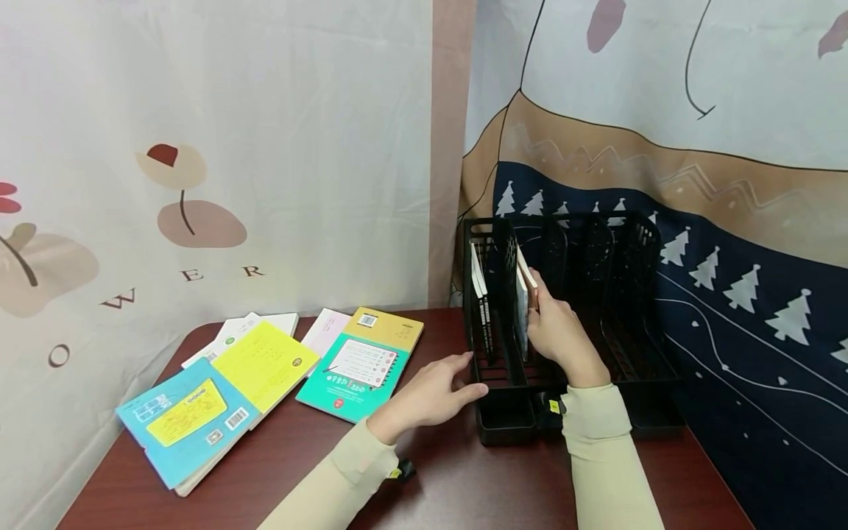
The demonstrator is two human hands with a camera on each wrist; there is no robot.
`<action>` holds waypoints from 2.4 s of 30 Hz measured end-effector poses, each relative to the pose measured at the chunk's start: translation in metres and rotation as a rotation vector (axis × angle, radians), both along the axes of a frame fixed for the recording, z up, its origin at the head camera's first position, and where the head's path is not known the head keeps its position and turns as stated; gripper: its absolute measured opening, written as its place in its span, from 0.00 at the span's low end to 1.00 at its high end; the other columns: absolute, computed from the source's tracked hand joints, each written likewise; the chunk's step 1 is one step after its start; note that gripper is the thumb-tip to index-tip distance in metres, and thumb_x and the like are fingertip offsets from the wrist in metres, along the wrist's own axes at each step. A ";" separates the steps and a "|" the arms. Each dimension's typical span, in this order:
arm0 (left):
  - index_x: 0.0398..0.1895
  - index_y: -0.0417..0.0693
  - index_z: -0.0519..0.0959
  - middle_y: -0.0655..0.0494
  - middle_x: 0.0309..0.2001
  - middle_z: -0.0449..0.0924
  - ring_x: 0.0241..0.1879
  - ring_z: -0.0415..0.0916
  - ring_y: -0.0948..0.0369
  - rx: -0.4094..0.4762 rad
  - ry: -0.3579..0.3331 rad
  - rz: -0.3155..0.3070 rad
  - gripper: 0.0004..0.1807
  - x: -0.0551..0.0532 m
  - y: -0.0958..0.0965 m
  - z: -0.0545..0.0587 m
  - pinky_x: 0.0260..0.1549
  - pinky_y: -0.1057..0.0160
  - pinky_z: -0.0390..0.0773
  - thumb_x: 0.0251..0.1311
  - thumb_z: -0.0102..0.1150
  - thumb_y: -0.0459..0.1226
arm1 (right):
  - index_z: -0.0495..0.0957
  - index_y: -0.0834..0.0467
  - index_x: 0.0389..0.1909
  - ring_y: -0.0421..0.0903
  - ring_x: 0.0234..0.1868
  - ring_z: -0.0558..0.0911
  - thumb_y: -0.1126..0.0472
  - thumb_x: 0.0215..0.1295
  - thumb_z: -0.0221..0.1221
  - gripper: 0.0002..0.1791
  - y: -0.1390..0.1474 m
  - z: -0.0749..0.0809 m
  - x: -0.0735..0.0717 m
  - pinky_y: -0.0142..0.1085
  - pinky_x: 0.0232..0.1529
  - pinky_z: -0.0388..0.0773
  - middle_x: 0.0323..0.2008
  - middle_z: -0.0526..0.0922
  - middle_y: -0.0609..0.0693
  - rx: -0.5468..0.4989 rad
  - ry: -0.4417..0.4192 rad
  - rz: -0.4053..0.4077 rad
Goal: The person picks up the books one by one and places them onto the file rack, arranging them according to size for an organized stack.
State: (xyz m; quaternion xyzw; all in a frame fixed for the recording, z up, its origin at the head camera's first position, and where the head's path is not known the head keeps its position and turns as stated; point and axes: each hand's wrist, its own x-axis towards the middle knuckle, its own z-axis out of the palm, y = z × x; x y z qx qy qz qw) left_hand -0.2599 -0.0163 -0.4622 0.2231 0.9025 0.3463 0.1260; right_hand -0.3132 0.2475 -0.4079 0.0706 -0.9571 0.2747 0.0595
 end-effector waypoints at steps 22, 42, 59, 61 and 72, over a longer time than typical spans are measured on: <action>0.87 0.49 0.65 0.49 0.85 0.68 0.80 0.72 0.54 -0.006 -0.003 0.001 0.44 -0.001 -0.002 0.001 0.79 0.48 0.73 0.79 0.58 0.63 | 0.48 0.65 0.89 0.55 0.35 0.78 0.65 0.79 0.51 0.42 0.005 0.004 0.006 0.42 0.34 0.73 0.76 0.72 0.76 0.016 -0.177 0.067; 0.85 0.51 0.69 0.51 0.66 0.86 0.46 0.82 0.67 0.068 0.068 0.045 0.40 -0.005 -0.019 0.013 0.56 0.57 0.83 0.80 0.57 0.62 | 0.87 0.61 0.43 0.45 0.25 0.81 0.69 0.74 0.46 0.19 -0.012 0.030 0.029 0.37 0.22 0.72 0.27 0.86 0.51 -0.201 -0.019 -0.009; 0.84 0.44 0.70 0.44 0.79 0.76 0.63 0.86 0.49 0.089 0.074 0.192 0.39 -0.018 -0.073 0.013 0.65 0.44 0.84 0.80 0.59 0.57 | 0.84 0.58 0.67 0.40 0.28 0.86 0.60 0.84 0.56 0.18 -0.113 0.001 0.040 0.37 0.34 0.85 0.37 0.91 0.48 -0.216 -0.140 0.361; 0.83 0.43 0.71 0.43 0.79 0.75 0.64 0.85 0.47 0.085 0.083 0.229 0.38 -0.021 -0.083 0.012 0.67 0.42 0.83 0.80 0.59 0.57 | 0.83 0.57 0.69 0.39 0.31 0.86 0.58 0.84 0.57 0.20 -0.124 -0.007 0.040 0.39 0.40 0.85 0.41 0.92 0.49 -0.170 -0.135 0.350; 0.84 0.43 0.69 0.38 0.81 0.72 0.82 0.66 0.39 -0.059 0.119 0.410 0.37 -0.042 -0.133 0.008 0.80 0.36 0.68 0.81 0.59 0.53 | 0.78 0.60 0.74 0.42 0.28 0.86 0.53 0.84 0.59 0.26 -0.167 -0.044 0.028 0.41 0.44 0.84 0.55 0.90 0.52 -0.146 -0.290 0.243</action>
